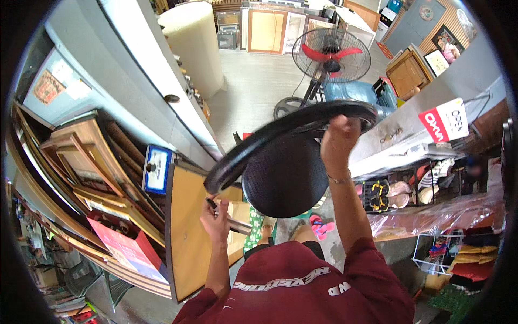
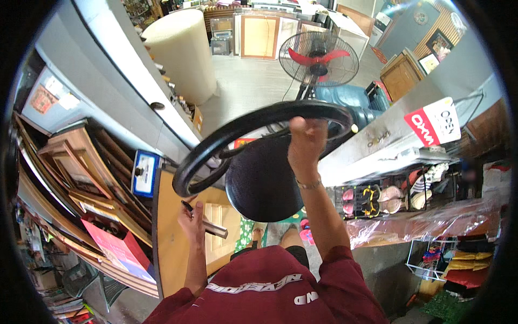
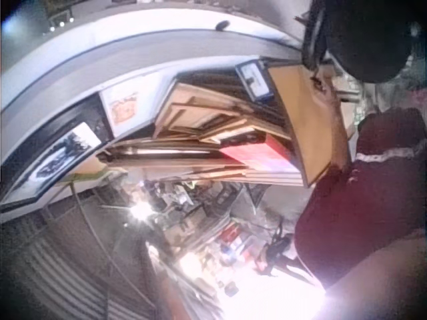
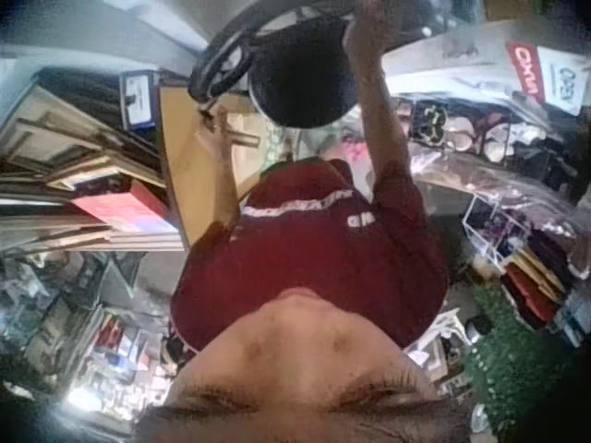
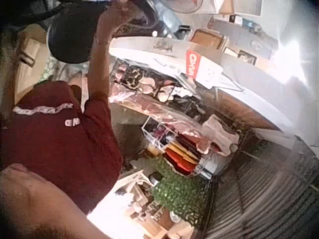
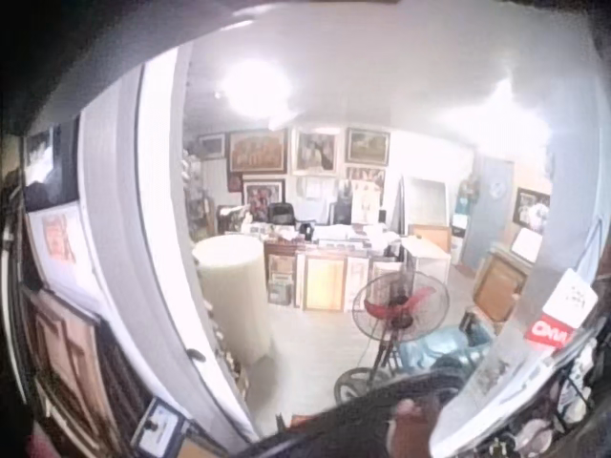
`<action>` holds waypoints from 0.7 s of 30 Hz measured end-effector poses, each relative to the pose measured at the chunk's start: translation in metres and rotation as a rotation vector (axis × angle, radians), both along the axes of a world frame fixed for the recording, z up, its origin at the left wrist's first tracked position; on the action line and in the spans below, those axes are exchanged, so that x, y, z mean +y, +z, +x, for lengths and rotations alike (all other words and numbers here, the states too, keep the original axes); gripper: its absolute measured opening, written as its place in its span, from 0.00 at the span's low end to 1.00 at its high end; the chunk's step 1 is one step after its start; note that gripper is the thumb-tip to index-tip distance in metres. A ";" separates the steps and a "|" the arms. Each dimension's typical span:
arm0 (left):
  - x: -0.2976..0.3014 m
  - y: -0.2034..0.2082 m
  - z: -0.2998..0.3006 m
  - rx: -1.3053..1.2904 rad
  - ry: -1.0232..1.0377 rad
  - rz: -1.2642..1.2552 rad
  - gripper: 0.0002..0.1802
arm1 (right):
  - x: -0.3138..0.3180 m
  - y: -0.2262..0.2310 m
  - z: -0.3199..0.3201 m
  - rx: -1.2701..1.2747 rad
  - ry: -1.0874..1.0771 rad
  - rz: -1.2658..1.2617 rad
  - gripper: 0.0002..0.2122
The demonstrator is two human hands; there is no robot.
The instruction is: The person picks up a framed painting, writes on a small label with a marker, retrieves a tape measure, and measures the painting's dimensions. They also move a chair and place the painting on a table.
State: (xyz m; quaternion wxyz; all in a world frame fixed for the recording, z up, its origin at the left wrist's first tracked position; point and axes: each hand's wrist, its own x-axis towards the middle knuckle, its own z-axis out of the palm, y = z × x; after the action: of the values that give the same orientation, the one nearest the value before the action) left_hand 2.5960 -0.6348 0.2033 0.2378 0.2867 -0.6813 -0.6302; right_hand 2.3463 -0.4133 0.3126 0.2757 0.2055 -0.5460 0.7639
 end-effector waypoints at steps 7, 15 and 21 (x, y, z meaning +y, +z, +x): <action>-0.019 -0.018 -0.069 -0.306 -0.042 -0.203 0.14 | -0.073 -0.002 -0.171 0.000 0.104 0.041 0.21; -0.039 0.002 -0.190 -0.489 -0.076 -0.268 0.12 | -0.177 -0.002 -0.352 -0.089 0.398 -0.278 0.23; -0.067 0.031 -0.340 -0.202 -0.006 -0.259 0.14 | -0.217 0.012 -0.485 -0.093 0.294 -0.326 0.26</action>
State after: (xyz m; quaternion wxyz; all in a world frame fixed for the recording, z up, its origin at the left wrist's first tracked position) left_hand 2.2564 -0.7015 0.2346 0.2011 0.3135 -0.7780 -0.5059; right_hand 1.8615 -0.6298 0.3249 0.1655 0.2001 -0.3916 0.8827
